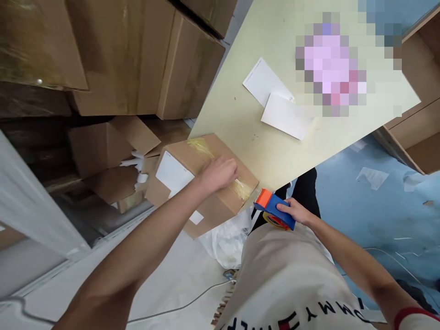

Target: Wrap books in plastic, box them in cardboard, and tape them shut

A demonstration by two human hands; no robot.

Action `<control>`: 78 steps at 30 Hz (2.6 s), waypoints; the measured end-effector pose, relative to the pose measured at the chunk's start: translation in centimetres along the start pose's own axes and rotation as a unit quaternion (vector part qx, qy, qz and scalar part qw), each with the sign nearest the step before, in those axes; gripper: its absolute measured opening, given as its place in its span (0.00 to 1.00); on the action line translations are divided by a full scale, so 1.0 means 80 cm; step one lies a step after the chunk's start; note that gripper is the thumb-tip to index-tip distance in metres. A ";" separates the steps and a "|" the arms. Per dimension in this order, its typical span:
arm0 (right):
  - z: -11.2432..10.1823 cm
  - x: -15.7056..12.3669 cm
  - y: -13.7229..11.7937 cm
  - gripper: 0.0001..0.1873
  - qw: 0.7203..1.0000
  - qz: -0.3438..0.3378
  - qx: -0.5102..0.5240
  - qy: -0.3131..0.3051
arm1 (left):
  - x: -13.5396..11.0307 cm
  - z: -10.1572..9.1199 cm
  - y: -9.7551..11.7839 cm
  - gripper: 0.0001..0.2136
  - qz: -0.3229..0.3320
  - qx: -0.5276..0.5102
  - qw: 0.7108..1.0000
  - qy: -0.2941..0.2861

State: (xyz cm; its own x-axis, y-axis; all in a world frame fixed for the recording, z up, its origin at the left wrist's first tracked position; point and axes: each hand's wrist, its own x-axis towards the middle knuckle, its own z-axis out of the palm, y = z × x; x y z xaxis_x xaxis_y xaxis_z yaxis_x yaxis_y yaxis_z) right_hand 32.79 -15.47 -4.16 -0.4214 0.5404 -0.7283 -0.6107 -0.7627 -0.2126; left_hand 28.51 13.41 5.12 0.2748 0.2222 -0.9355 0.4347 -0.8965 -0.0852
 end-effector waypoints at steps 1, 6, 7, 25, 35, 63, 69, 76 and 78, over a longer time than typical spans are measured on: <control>0.001 0.002 0.005 0.32 1.000 0.004 0.001 -0.004 | -0.002 0.003 0.005 0.09 0.004 0.024 1.000 0.001; 0.014 0.014 0.019 0.31 0.999 0.011 0.027 -0.019 | -0.010 0.011 0.030 0.10 0.052 0.127 0.990 0.027; 0.017 0.016 0.021 0.31 0.999 0.011 0.031 -0.019 | -0.011 0.012 0.033 0.12 0.063 0.136 0.988 0.029; 0.031 0.027 0.030 0.34 0.995 0.006 0.100 -0.013 | -0.026 0.063 -0.022 0.29 0.186 -0.134 0.970 -0.082; 0.030 0.039 -0.004 0.29 0.993 -0.006 0.118 -0.005 | -0.034 0.037 -0.059 0.45 0.190 -0.035 0.979 -0.064; 0.067 0.102 -0.278 0.13 0.979 -0.194 -0.056 0.042 | -0.082 0.128 -0.046 0.41 -0.011 -0.235 0.883 0.406; 0.050 0.122 -0.282 0.13 0.983 -0.146 -0.105 0.023 | -0.079 0.130 -0.046 0.41 -0.002 -0.258 0.867 0.427; 0.055 0.094 -0.260 0.30 0.947 -0.232 -0.197 0.101 | -0.078 0.129 -0.046 0.41 -0.007 -0.265 0.863 0.429; 0.059 0.083 -0.258 0.33 0.936 -0.251 -0.235 0.072 | -0.077 0.128 -0.047 0.41 -0.010 -0.266 0.865 0.426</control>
State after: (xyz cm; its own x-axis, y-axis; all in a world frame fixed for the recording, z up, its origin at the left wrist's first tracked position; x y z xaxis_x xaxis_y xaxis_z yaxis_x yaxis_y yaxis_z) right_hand 39.44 5.54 -1.51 -0.0451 0.8447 -0.5333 -0.3303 -0.5164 -0.7901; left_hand 16.42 11.45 7.70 0.6959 0.6406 -0.3246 0.7177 -0.6364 0.2827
